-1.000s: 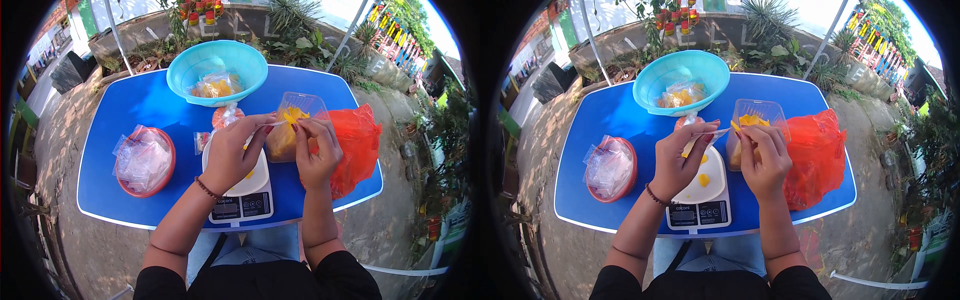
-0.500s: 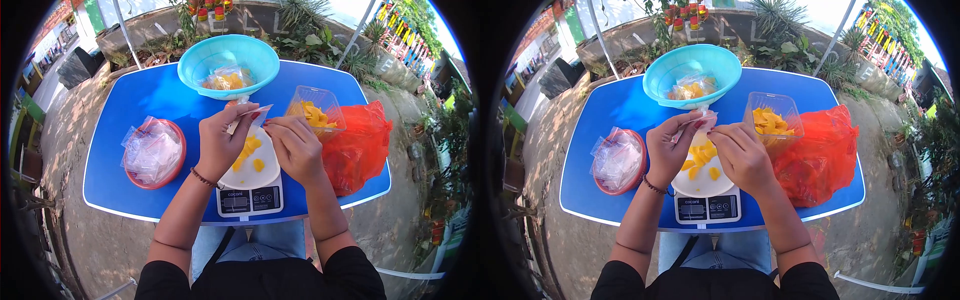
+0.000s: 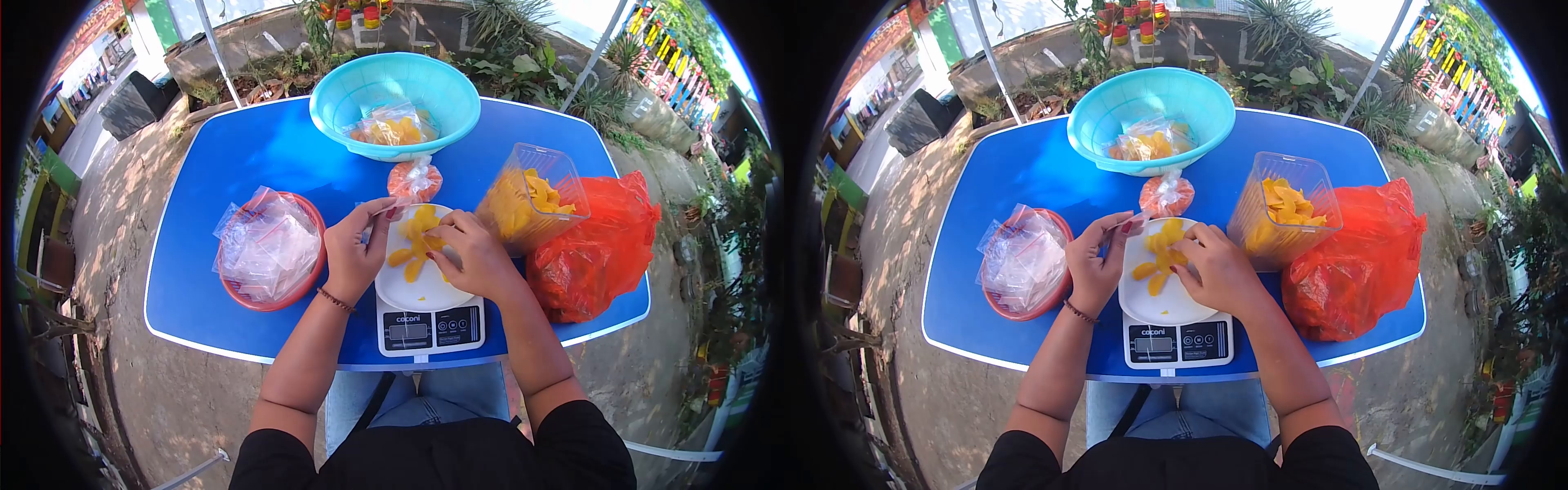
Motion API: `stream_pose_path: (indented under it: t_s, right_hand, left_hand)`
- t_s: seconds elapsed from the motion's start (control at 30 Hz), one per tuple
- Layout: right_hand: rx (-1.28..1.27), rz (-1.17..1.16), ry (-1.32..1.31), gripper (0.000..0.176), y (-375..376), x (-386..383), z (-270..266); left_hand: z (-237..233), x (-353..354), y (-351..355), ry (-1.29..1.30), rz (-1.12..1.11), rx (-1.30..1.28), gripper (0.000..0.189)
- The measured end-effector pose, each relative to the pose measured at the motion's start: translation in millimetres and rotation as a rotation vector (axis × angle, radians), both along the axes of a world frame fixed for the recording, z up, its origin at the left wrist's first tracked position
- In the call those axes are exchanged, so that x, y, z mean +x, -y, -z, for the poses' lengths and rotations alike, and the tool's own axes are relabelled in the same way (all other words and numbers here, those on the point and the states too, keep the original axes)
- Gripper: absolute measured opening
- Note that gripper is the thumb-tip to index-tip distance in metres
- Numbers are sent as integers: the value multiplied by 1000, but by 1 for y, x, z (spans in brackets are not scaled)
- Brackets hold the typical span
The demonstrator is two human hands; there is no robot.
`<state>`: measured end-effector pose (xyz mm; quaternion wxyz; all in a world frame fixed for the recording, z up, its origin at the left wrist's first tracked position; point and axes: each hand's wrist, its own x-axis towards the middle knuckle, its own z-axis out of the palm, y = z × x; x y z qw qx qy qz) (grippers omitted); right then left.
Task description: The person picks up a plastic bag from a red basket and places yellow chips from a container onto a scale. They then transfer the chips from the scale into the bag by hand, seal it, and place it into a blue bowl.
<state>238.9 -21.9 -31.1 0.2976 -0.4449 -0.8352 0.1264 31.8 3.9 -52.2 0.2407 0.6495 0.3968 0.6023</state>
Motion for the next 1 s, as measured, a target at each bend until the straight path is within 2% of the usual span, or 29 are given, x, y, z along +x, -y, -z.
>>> stream_pose_path:
  t_s: [0.13, 0.33, 0.63, 0.73, 0.83, 0.87, 1.0]
  right_hand:
    - [81, -23, -46, 18, -3, -2, 7]
    - [236, -60, -50, 17, 0, -4, -3]
    - [146, -67, -84, 18, 4, 0, -5]
    - [266, -3, -197, 17, 4, -4, -9]
    - [336, 118, -496, 17, 9, -9, -10]
    - [302, 112, -609, 17, 9, -9, -6]
    - [185, -44, -704, 15, 9, -13, -5]
  left_hand:
    - [-6, 0, 7, -193, -94, 111, 13]
    - [-1, -4, 9, -196, -100, 186, 17]
    - [2, 6, 10, -214, -64, 222, 21]
    - [5, 3, 10, -214, -48, 187, 22]
    - [1, 0, 13, -268, -45, 162, 26]
    - [1, 0, 14, -264, -21, 154, 26]
    - [-2, -2, 17, -295, 85, 171, 32]
